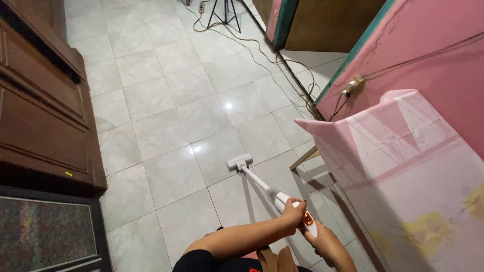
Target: The person is vacuuming the tiled floor in a home.
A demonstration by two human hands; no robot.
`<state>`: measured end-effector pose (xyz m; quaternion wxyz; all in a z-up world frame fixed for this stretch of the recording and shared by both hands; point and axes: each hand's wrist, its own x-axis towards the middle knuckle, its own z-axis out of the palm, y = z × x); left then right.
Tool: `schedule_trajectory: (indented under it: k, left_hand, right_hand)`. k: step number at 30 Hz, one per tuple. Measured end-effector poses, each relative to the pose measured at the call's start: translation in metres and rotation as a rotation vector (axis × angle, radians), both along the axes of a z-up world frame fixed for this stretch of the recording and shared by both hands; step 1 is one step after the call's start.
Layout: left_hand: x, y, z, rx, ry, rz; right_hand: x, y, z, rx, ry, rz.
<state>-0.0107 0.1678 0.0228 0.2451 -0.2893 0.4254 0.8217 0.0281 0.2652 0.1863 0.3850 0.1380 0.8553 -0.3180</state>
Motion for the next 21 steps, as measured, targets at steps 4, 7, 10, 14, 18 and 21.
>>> schedule_trajectory:
  k: [4, 7, 10, 14, 18, 21]
  left_hand:
    - [0.01, 0.02, 0.031, 0.027, -0.082, -0.072]
    - [0.005, 0.029, 0.028, -0.021, -0.078, -0.078]
    - [-0.002, 0.028, 0.023, -0.015, -0.083, -0.068]
    - [-0.022, 0.014, 0.0, -0.006, -0.076, 0.008]
    - [-0.057, -0.011, -0.021, -0.005, -0.042, 0.06]
    - [-0.091, -0.035, -0.021, -0.018, -0.028, 0.049]
  right_hand:
    - [0.008, 0.033, -0.01, 0.08, -0.011, 0.036]
    - [0.007, 0.039, -0.009, 0.07, -0.035, -0.02]
    - [0.005, 0.038, -0.013, 0.0, 0.041, -0.061]
    - [-0.014, 0.022, -0.031, -0.007, 0.085, -0.004]
    - [-0.048, -0.004, -0.046, 0.02, 0.112, 0.078]
    - [-0.078, -0.028, -0.045, -0.017, 0.168, 0.058]
